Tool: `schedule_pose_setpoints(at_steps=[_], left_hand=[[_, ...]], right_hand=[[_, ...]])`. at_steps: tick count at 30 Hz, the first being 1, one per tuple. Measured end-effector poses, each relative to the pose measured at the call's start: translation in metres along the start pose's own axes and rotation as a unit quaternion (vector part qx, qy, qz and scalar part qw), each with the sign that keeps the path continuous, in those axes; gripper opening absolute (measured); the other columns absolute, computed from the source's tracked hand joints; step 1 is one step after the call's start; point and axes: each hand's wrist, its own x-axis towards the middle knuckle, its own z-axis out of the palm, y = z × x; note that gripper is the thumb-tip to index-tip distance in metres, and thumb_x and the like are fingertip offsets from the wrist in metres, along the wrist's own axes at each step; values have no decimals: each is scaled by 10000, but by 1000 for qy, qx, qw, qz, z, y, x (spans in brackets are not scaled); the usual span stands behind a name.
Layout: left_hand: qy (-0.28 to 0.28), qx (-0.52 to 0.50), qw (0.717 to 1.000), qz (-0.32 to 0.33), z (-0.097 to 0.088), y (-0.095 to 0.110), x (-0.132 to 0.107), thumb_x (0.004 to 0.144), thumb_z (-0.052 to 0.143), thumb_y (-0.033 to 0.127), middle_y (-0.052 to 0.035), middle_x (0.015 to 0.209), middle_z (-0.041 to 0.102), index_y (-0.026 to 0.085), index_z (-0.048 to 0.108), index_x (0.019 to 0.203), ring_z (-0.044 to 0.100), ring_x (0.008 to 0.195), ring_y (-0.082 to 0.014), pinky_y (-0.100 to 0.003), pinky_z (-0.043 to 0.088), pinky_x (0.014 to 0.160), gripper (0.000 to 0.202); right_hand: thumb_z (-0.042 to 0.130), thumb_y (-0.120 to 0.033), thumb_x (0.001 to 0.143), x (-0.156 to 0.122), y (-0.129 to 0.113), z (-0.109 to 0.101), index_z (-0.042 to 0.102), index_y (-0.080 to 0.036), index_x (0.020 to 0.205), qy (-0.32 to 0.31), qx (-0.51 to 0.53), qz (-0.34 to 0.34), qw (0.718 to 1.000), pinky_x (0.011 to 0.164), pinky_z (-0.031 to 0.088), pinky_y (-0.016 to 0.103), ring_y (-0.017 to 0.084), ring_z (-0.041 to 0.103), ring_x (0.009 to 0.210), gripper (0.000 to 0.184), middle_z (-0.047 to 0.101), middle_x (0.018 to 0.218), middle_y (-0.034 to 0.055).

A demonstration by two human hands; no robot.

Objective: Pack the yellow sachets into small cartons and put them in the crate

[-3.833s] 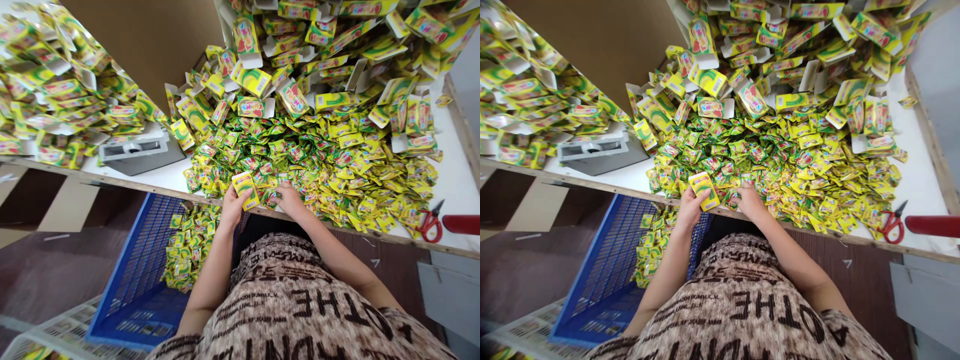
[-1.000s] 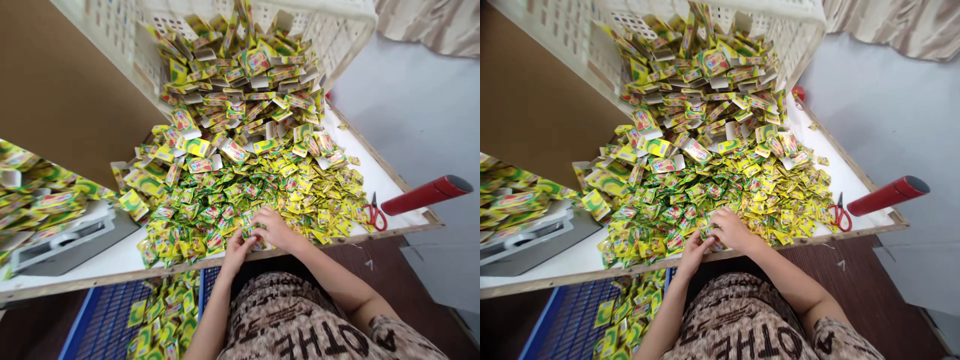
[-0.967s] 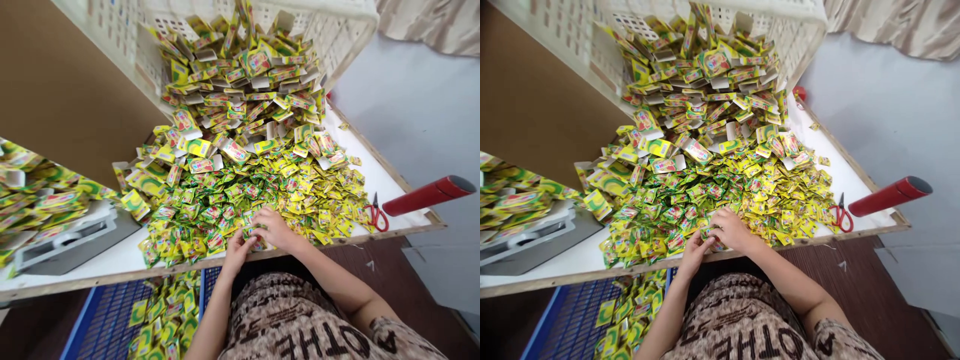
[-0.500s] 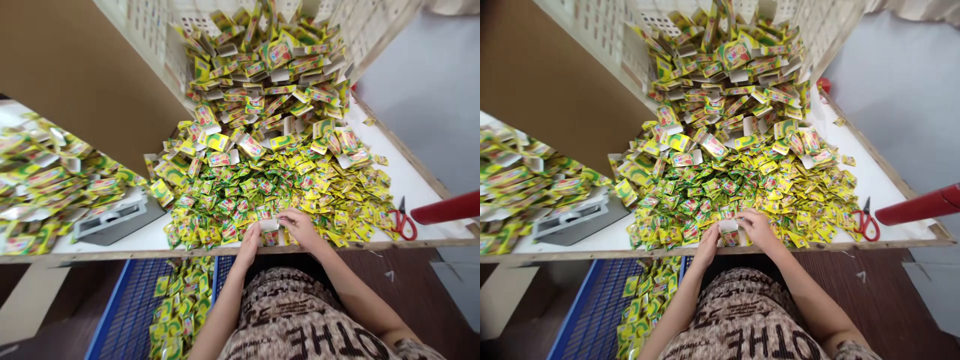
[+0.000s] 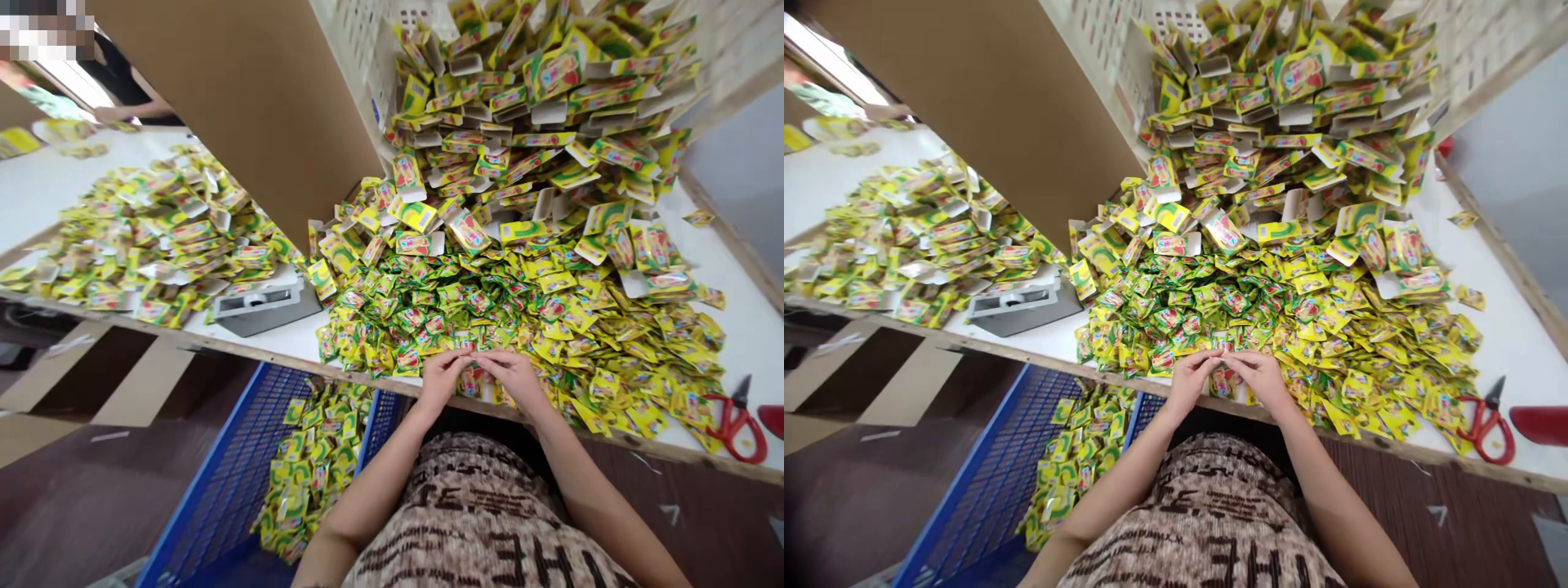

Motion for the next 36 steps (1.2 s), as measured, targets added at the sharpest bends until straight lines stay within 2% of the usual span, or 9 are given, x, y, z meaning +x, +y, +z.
schedule_pose_setpoints(at_steps=[4,7,11,15,21,26,31,34,36], left_hand=[[-20,-11,1000,13,-2,-1,5,779,716,358,-78,949,753,175,734,995,687,883,-189,-342,534,846,284],[-30,7,999,26,-5,-3,9,750,744,372,-50,816,730,159,724,865,660,757,-159,-304,531,754,243],[-50,19,996,75,-8,-6,10,731,767,378,-62,829,724,161,723,800,664,801,-174,-328,532,794,232],[-73,27,993,87,-9,-7,10,757,748,377,-75,866,730,173,737,828,671,838,-186,-345,530,829,216],[-84,71,987,119,-11,-3,9,818,692,354,-75,886,749,204,768,874,681,849,-196,-364,527,844,176],[-115,118,973,159,-17,-16,-1,788,729,329,-83,1020,738,222,743,961,668,1011,-224,-408,500,953,203],[-97,133,978,125,-12,-19,-12,837,669,334,-75,996,713,215,696,1026,651,961,-197,-352,511,898,225],[-16,76,993,88,-35,-1,-23,843,658,342,-76,1066,690,211,665,1074,645,966,-193,-328,509,881,265],[-36,76,996,29,-74,11,-37,829,667,351,-79,1084,685,200,657,1077,647,962,-200,-317,510,867,291]], right_hand=[[792,-383,673,3,1,7,777,-192,856,22,30,36,999,459,487,254,121,546,443,265,650,546,-4],[802,-397,649,2,4,9,782,-185,808,52,31,30,998,440,479,252,118,544,429,266,663,558,9],[806,-424,627,1,8,7,779,-185,758,67,26,17,997,449,509,269,123,573,442,274,725,691,49],[796,-433,635,7,9,2,751,-181,729,32,0,38,999,438,508,279,147,575,423,272,667,552,20],[731,-385,766,4,13,-4,740,-187,819,11,-128,-90,988,628,551,302,173,660,672,205,718,805,58],[577,-277,911,-26,28,9,726,-231,973,74,-202,-211,954,887,529,376,196,643,975,168,683,1009,79],[517,-259,942,-23,32,1,712,-254,1033,69,-259,-226,937,895,522,377,198,626,994,215,647,1063,76],[505,-286,943,6,25,-21,701,-226,1085,119,-375,-202,897,946,477,442,248,569,1047,249,636,1067,99],[572,-340,900,26,20,-34,646,-181,1216,123,-483,-168,850,949,451,484,311,504,1110,361,607,1148,148]])
